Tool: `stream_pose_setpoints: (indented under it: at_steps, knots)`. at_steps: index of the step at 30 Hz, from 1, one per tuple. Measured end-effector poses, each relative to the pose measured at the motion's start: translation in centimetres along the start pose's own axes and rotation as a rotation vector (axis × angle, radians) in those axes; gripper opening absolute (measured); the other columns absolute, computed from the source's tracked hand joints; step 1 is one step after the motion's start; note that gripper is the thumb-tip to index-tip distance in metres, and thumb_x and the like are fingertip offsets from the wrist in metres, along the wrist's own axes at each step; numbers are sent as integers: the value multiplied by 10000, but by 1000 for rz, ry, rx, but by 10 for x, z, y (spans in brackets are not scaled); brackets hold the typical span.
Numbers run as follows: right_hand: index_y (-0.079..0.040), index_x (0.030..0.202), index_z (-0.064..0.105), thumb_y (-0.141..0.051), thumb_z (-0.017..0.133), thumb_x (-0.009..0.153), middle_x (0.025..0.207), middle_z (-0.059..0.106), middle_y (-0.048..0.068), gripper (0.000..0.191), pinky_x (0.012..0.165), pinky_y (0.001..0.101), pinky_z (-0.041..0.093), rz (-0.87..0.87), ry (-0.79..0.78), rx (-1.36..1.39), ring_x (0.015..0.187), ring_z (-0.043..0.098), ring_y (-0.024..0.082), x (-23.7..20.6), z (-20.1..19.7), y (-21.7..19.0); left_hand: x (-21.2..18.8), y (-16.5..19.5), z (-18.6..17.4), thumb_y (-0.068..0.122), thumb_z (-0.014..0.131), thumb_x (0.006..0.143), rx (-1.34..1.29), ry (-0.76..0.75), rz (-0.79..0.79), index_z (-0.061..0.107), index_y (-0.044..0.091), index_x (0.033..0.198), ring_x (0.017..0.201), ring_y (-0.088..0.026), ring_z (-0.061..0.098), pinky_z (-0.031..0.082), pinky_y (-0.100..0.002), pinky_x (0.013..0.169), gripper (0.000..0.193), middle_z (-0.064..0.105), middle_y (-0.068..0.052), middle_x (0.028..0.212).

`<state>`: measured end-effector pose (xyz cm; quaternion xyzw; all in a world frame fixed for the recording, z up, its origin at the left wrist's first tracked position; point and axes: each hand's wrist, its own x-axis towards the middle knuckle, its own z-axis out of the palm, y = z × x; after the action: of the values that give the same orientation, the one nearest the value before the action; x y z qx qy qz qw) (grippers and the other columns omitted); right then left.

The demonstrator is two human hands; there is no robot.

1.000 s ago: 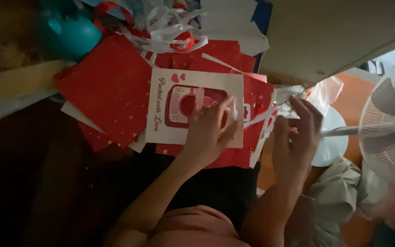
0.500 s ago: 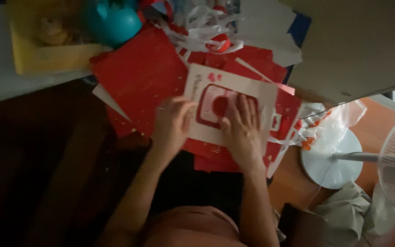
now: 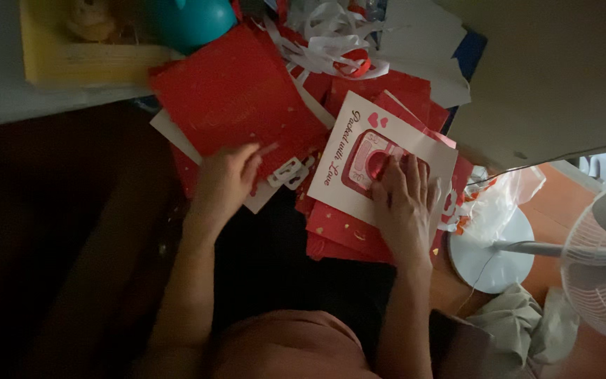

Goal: The person assembles red gift bags by threading white ribbons through the bag handles and tying them. They handle multiple bags one at a time, folding the bag flaps and securing the ribbons to form handles.

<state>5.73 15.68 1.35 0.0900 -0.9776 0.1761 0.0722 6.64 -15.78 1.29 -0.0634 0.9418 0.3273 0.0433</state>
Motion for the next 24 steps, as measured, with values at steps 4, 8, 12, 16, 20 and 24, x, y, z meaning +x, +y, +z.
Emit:
stream_pose_setpoints:
  at_steps: [4, 8, 12, 16, 20, 24]
  knots:
    - [-49, 1556, 475, -354, 540, 1066, 1618, 410, 260, 581, 1247, 614, 117, -78, 104, -113, 1533, 316, 427, -1, 10, -12, 2, 2, -8, 197, 621, 1082, -193, 217, -9, 712, 51, 1202, 641, -213, 675, 510, -365, 574, 210, 728, -124, 829]
    - [-48, 1503, 514, -340, 584, 1035, 1569, 452, 271, 556, 1222, 616, 165, -81, 34, -64, 1468, 401, 441, -7, 0, -23, 1, 27, 13, 198, 606, 1096, -527, 471, 213, 687, 45, 1166, 716, -169, 678, 533, -291, 601, 187, 718, -73, 896]
    - [-56, 1381, 598, -291, 626, 979, 1431, 585, 241, 467, 1139, 635, 321, -206, 28, -104, 1286, 588, 414, -2, -17, -28, 4, 46, 36, 224, 619, 1020, -834, 271, 155, 672, 42, 1098, 650, -141, 638, 528, -275, 546, 204, 687, -40, 819]
    - [-91, 1230, 680, -295, 658, 961, 1152, 685, 243, 338, 829, 502, 581, 218, -382, -254, 1009, 683, 402, 31, -35, -29, 10, 73, 71, 260, 659, 995, -653, 8, 294, 677, 33, 1030, 684, -161, 675, 545, -321, 608, 230, 713, -72, 841]
    - [-124, 1168, 736, -223, 595, 1043, 1084, 745, 131, 213, 774, 453, 578, 5, -146, -80, 880, 724, 324, 60, -70, -32, 18, 68, 87, 361, 625, 1032, -397, -244, 220, 682, 35, 989, 630, -226, 646, 516, -366, 613, 333, 695, -119, 768]
    - [-77, 1158, 742, -167, 611, 989, 1064, 725, 145, 232, 801, 453, 567, -53, -11, 6, 929, 710, 324, 86, -73, -52, 28, 72, 102, 416, 620, 978, -229, -109, 290, 660, 21, 997, 615, -292, 646, 527, -430, 578, 398, 668, -148, 746]
